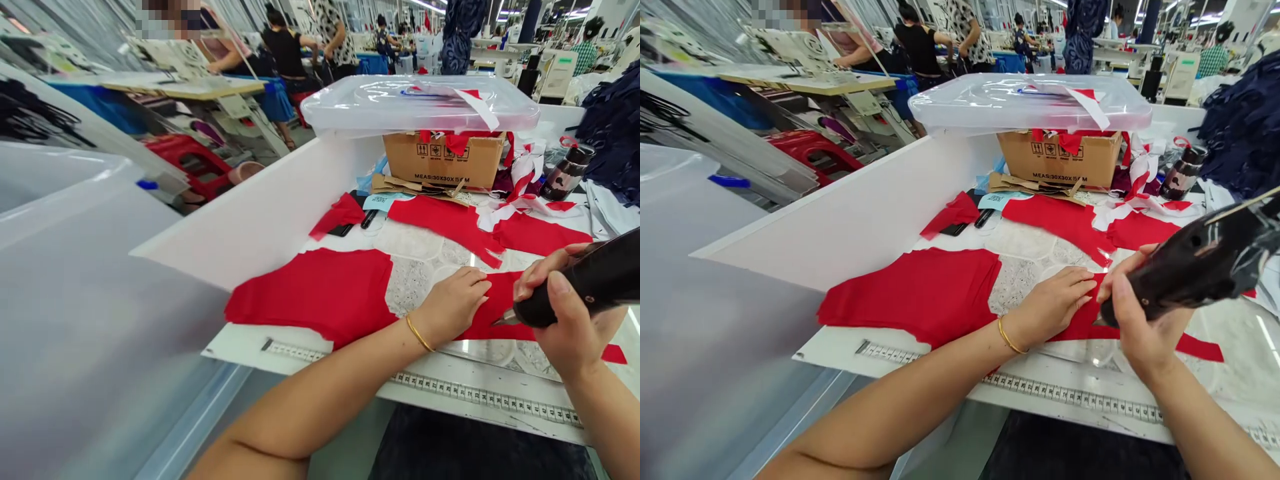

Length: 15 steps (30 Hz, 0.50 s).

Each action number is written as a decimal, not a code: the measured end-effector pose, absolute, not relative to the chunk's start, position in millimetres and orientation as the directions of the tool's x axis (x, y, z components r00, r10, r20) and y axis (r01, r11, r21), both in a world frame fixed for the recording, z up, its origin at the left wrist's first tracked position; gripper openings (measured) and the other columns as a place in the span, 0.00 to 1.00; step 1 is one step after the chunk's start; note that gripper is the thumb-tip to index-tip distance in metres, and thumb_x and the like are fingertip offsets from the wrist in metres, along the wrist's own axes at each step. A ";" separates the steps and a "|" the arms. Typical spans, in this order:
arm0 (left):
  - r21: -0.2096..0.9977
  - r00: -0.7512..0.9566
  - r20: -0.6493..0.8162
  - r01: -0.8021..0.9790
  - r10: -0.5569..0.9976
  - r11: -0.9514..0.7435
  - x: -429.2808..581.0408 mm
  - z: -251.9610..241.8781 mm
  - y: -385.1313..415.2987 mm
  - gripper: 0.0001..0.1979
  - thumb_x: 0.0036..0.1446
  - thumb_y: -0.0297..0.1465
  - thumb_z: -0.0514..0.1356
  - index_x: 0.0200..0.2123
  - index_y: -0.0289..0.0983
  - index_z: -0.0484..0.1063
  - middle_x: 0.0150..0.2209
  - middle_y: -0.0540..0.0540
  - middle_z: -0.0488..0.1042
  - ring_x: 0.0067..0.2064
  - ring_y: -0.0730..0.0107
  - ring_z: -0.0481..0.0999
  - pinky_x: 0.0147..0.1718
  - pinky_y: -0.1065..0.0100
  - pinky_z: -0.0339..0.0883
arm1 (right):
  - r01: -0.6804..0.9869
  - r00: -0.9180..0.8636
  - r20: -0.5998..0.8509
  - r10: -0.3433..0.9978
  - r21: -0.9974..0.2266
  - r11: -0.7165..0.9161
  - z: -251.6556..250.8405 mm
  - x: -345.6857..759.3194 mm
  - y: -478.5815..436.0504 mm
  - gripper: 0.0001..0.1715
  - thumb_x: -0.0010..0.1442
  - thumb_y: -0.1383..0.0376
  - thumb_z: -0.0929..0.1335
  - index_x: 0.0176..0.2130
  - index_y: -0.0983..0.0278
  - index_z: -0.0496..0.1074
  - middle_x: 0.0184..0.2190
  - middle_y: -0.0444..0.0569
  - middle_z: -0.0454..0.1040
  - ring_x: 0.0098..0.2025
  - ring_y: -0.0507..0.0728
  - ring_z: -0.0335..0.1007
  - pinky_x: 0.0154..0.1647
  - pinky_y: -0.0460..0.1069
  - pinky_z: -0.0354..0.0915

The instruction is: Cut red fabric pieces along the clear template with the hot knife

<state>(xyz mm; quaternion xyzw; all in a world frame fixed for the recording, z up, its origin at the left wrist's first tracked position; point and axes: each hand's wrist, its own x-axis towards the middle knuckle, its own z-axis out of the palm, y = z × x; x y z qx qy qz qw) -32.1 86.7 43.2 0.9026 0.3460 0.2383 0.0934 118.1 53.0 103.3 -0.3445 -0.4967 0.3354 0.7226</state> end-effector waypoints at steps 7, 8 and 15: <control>0.434 0.689 0.239 0.555 0.684 -0.710 -33.7 50.4 87.4 0.07 0.70 0.28 0.58 0.46 0.35 0.75 0.50 0.42 0.77 0.54 0.60 0.74 0.54 0.58 0.73 | -0.098 0.152 0.558 0.816 -0.812 0.575 98.5 93.9 39.3 0.08 0.61 0.58 0.72 0.39 0.57 0.71 0.24 0.40 0.69 0.22 0.54 0.69 0.27 0.55 0.76; 0.451 0.684 0.223 0.559 0.694 -0.696 -33.3 51.6 86.7 0.07 0.70 0.29 0.58 0.46 0.35 0.75 0.50 0.42 0.77 0.55 0.59 0.74 0.54 0.58 0.74 | -0.099 0.148 0.577 0.803 -0.800 0.592 98.5 91.4 39.8 0.06 0.62 0.59 0.71 0.37 0.57 0.71 0.24 0.40 0.69 0.22 0.54 0.70 0.27 0.55 0.76; 0.475 0.685 0.182 0.567 0.705 -0.673 -33.3 52.7 85.1 0.11 0.70 0.31 0.59 0.53 0.36 0.73 0.55 0.42 0.75 0.57 0.57 0.73 0.54 0.56 0.74 | -0.089 0.119 0.603 0.789 -0.785 0.613 97.9 81.9 41.3 0.13 0.65 0.62 0.69 0.28 0.59 0.70 0.21 0.41 0.70 0.21 0.53 0.69 0.21 0.50 0.71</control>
